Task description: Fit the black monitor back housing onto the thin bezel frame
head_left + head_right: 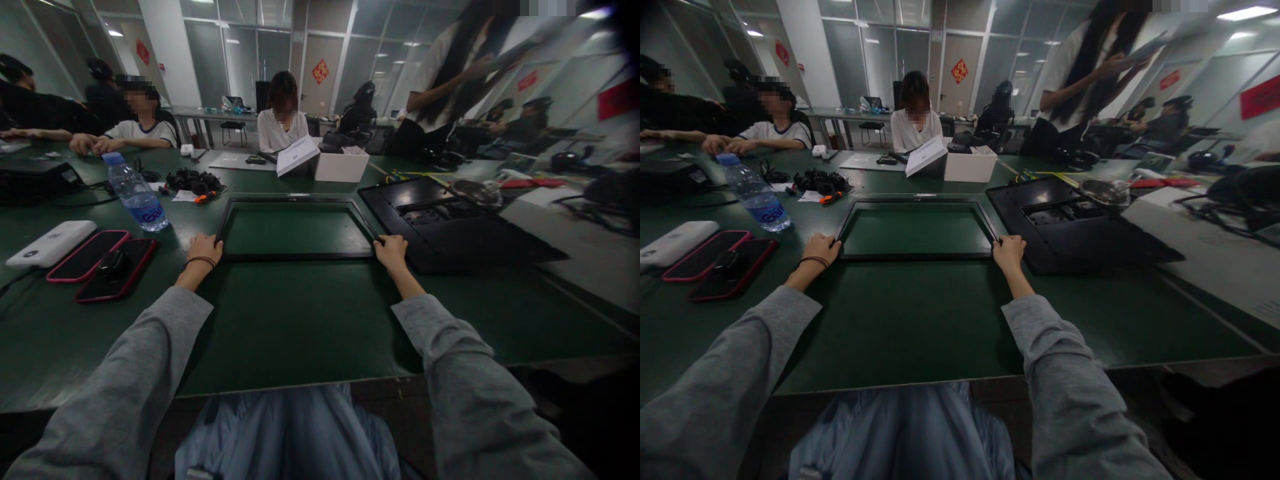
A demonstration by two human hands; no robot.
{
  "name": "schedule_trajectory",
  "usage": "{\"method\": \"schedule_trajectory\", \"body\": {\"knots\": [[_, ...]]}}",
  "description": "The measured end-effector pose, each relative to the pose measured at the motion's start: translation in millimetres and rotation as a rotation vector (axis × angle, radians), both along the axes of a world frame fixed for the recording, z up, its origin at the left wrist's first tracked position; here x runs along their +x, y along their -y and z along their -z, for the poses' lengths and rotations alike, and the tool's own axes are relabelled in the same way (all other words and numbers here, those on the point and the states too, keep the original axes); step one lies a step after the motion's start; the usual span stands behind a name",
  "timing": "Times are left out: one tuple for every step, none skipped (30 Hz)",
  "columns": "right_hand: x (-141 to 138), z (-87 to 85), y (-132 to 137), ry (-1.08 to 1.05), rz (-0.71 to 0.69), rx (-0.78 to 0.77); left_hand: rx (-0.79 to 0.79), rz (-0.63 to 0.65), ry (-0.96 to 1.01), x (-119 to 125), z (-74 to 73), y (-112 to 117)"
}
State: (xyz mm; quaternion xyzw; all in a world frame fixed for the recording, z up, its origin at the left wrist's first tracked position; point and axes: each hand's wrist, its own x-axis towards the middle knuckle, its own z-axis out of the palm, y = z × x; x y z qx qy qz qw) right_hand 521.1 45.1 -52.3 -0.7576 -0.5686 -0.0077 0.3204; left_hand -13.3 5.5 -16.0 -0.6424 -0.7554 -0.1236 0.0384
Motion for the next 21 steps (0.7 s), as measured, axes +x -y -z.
{"method": "schedule_trajectory", "body": {"knots": [[0, -0.3, 0, -0.004, 0.000, 0.000, 0.001, 0.000, 0.007, 0, 0.3, 0], [0, -0.8, 1, -0.009, 0.001, 0.001, 0.004, 0.000, 0.016, -1, 0.8, 0], [-1, -1.5, 1, -0.016, 0.003, 0.001, 0.009, 0.001, 0.026, -1, 1.5, -1], [-1, -2.4, 2, -0.023, 0.006, -0.003, 0.012, 0.002, 0.032, -2, 2.2, -1], [-2, -3.4, 3, -0.032, 0.013, -0.008, 0.014, 0.006, 0.036, -3, 2.9, -1], [-3, -4.7, 4, -0.041, 0.018, -0.013, 0.012, 0.009, 0.038, -4, 3.6, -1], [-4, -6.0, 5, -0.050, 0.021, -0.017, 0.010, 0.013, 0.041, -4, 4.0, -2], [-5, -7.5, 6, -0.059, 0.020, -0.020, 0.011, 0.013, 0.047, -4, 4.2, -2], [-6, -8.9, 7, -0.067, 0.017, -0.019, 0.021, 0.012, 0.058, -4, 4.0, -2], [-8, -10.5, 8, -0.073, 0.013, -0.019, 0.042, 0.006, 0.077, -3, 3.4, -2], [-9, -12.0, 9, -0.077, 0.011, -0.020, 0.068, 0.003, 0.106, -1, 2.4, -2], [-11, -13.5, 10, -0.079, 0.013, -0.023, 0.089, 0.008, 0.145, 1, 1.0, -2], [-13, -15.1, 11, -0.079, 0.019, -0.025, 0.101, 0.028, 0.192, 4, -0.8, -1], [-14, -16.8, 12, -0.079, 0.026, -0.020, 0.102, 0.058, 0.241, 8, -2.9, 1], [-16, -18.7, 13, -0.078, 0.032, -0.010, 0.088, 0.099, 0.287, 12, -5.4, 3], [-17, -20.9, 14, -0.078, 0.040, 0.007, 0.073, 0.148, 0.320, 16, -8.0, 6], [-18, -23.5, 15, -0.078, 0.050, 0.031, 0.073, 0.171, 0.338, 20, -10.7, 10], [-19, -26.6, 17, -0.077, 0.069, 0.062, 0.070, 0.196, 0.345, 24, -13.2, 14], [-19, -30.1, 19, -0.074, 0.103, 0.099, 0.061, 0.244, 0.333, 28, -15.4, 18], [-18, -33.9, 21, -0.067, 0.148, 0.135, 0.041, 0.304, 0.307, 31, -17.1, 21], [-16, -38.0, 23, -0.057, 0.201, 0.168, 0.009, 0.365, 0.283, 33, -18.2, 23]]}}
